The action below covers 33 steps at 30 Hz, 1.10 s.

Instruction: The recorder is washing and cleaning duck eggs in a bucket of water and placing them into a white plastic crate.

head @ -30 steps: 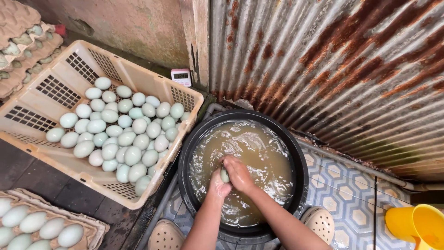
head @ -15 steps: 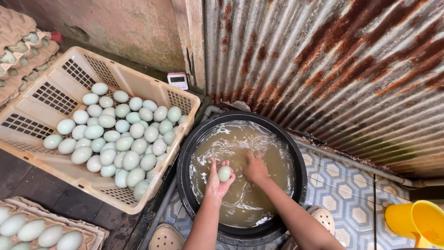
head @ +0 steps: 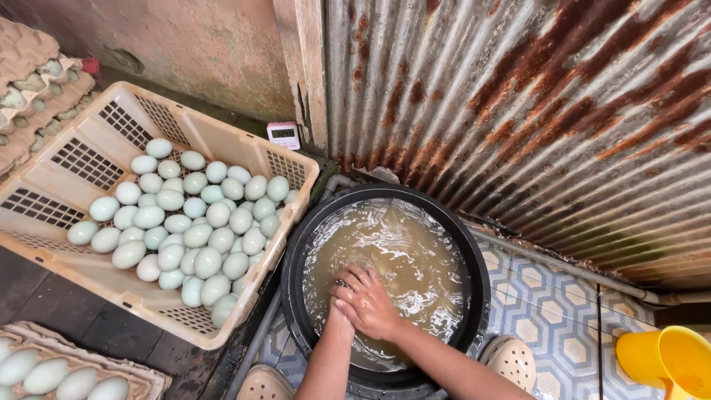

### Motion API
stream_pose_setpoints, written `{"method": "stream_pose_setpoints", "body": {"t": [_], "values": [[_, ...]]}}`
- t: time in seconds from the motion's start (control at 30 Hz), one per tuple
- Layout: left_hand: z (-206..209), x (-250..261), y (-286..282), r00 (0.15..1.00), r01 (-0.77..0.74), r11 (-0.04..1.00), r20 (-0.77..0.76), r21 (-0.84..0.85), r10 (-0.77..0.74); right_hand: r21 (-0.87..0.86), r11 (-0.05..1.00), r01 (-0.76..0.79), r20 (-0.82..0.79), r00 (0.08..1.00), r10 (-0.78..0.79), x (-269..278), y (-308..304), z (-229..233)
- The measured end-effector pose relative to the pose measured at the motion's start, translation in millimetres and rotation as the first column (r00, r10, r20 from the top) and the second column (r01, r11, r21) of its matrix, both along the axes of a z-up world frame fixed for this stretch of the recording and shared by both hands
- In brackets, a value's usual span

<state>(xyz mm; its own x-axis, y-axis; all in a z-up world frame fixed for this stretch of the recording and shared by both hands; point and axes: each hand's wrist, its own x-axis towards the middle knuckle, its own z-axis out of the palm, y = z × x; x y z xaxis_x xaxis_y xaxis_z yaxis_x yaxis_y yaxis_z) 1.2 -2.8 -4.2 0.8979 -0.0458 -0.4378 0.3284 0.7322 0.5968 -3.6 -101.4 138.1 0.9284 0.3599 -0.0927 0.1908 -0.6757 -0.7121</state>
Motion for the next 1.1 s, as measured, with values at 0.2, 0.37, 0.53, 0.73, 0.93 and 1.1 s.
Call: {"method": "stream_pose_setpoints", "body": {"t": [0.2,0.37,0.53,0.73,0.93,1.1], "values": [[25,2,-4,0.98,-0.039,0.881,-0.189,-0.472,-0.058,0.154,0.985,0.074,-0.062,0.996,-0.065,6,0,-3],[-18,7,-1,0.999,0.036,0.964,-0.003,-0.264,-0.038,0.019,1.0,0.004,0.116,0.993,-0.006,21,-18,-33],[31,9,2,0.954,-0.149,0.864,-0.299,-0.482,-0.002,-0.267,0.913,0.308,0.042,0.951,-0.308,41,-62,-32],[30,11,-3,0.906,-0.237,0.851,-0.424,-0.469,0.019,-0.013,0.963,0.267,0.002,0.964,-0.267,14,-38,-18],[81,1,0,0.956,0.002,0.988,-0.288,-0.155,-0.047,-0.012,0.966,-0.257,0.457,0.858,0.234,7,-11,-18],[38,3,-2,0.968,-0.058,0.965,-0.249,-0.256,-0.008,0.243,0.97,0.005,-0.015,1.0,-0.001,-1,1,-17]]}}
